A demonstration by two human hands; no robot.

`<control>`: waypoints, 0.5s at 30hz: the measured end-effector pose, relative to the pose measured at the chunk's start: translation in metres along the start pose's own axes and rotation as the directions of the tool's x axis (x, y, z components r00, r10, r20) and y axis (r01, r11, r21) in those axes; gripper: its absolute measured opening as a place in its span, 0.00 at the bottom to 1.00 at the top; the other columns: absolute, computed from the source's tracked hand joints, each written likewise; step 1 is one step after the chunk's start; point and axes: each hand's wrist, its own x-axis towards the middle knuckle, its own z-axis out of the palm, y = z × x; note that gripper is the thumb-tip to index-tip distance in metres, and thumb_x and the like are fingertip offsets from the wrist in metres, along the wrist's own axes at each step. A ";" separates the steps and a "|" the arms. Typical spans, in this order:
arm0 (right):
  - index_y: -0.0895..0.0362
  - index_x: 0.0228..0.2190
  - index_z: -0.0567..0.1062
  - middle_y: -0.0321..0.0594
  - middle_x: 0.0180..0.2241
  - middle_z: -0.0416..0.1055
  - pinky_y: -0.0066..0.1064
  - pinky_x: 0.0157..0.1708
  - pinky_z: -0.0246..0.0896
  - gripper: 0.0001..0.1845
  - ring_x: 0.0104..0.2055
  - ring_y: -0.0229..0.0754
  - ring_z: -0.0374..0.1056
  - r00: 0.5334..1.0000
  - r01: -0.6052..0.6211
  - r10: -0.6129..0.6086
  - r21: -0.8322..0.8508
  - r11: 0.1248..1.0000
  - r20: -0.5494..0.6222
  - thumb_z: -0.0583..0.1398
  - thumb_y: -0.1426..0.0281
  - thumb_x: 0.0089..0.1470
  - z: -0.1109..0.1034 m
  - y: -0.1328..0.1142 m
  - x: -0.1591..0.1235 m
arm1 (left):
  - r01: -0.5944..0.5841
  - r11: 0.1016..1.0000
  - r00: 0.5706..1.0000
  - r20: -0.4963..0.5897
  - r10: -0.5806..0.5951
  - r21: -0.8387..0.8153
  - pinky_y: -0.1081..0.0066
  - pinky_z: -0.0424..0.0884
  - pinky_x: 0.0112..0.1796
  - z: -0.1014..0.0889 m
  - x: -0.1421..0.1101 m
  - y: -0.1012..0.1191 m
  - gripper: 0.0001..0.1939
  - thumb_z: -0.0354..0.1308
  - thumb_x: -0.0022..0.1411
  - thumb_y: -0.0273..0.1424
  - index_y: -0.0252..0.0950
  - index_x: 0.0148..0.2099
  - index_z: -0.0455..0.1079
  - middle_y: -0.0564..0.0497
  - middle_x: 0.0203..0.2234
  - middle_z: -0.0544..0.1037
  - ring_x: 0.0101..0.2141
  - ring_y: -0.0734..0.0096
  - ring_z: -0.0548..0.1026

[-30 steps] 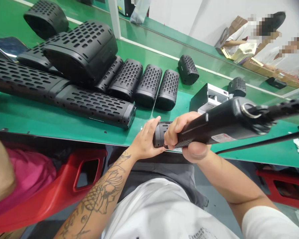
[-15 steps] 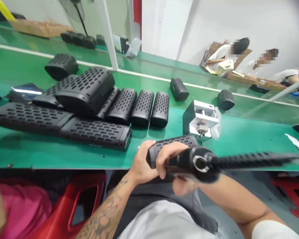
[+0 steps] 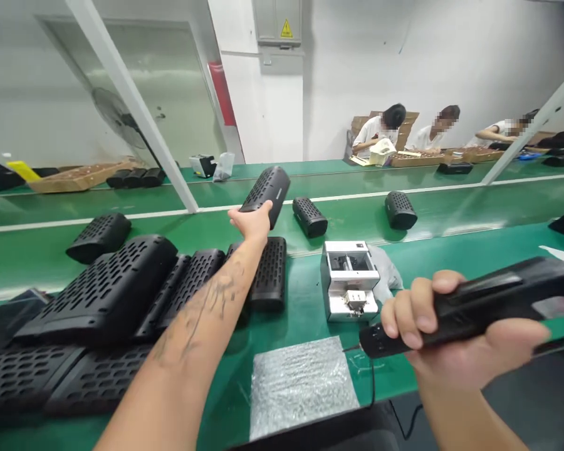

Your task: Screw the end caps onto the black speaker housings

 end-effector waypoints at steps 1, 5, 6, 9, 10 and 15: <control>0.43 0.46 0.92 0.29 0.23 0.72 0.35 0.22 0.74 0.33 0.16 0.37 0.64 1.000 -0.019 0.019 -0.008 1.000 -0.014 0.73 0.29 0.65 -0.008 0.003 0.000 | 0.036 0.998 0.999 -0.012 -0.036 0.048 0.53 0.87 0.64 0.023 0.019 0.005 0.50 0.88 0.66 0.38 0.36 0.79 0.65 0.29 0.76 0.73 0.65 0.49 0.85; 0.44 0.45 0.93 0.31 0.23 0.76 0.34 0.24 0.76 0.31 0.17 0.38 0.70 0.976 -0.172 0.164 -0.043 0.984 -0.143 0.78 0.32 0.61 -0.059 0.006 -0.023 | 0.168 0.941 0.986 -0.057 -0.158 0.294 0.40 0.87 0.67 0.075 0.061 -0.012 0.37 0.80 0.77 0.43 0.38 0.79 0.75 0.34 0.76 0.78 0.68 0.41 0.84; 0.44 0.45 0.92 0.31 0.23 0.77 0.34 0.24 0.76 0.32 0.17 0.38 0.71 0.966 -0.198 0.187 -0.045 0.979 -0.177 0.78 0.31 0.61 -0.072 0.005 -0.030 | 0.183 0.916 0.983 -0.061 -0.172 0.358 0.39 0.87 0.66 0.080 0.067 -0.021 0.33 0.78 0.80 0.44 0.40 0.78 0.77 0.37 0.75 0.79 0.68 0.42 0.84; 0.44 0.44 0.92 0.31 0.22 0.76 0.33 0.23 0.75 0.34 0.16 0.37 0.70 0.936 -0.259 0.238 -0.052 0.964 -0.258 0.78 0.28 0.59 -0.102 0.005 -0.045 | 0.165 0.834 0.984 -0.032 -0.174 0.526 0.38 0.86 0.67 0.081 0.084 -0.045 0.31 0.77 0.81 0.45 0.40 0.77 0.78 0.38 0.75 0.80 0.68 0.43 0.84; 0.44 0.43 0.92 0.30 0.22 0.76 0.32 0.22 0.75 0.35 0.16 0.37 0.69 0.925 -0.269 0.245 -0.047 0.962 -0.290 0.78 0.28 0.58 -0.109 0.007 -0.047 | 0.136 0.811 0.987 -0.004 -0.163 0.569 0.36 0.85 0.68 0.079 0.089 -0.049 0.34 0.79 0.79 0.45 0.39 0.77 0.77 0.37 0.75 0.80 0.70 0.40 0.83; 0.44 0.42 0.90 0.30 0.22 0.74 0.32 0.23 0.73 0.36 0.16 0.36 0.67 0.885 -0.327 0.312 0.016 0.945 -0.345 0.78 0.27 0.56 -0.122 0.019 -0.039 | -0.142 0.756 0.968 0.250 -0.030 0.639 0.23 0.72 0.73 0.101 0.078 -0.043 0.50 0.86 0.60 0.40 0.32 0.77 0.70 0.16 0.81 0.69 0.82 0.11 0.65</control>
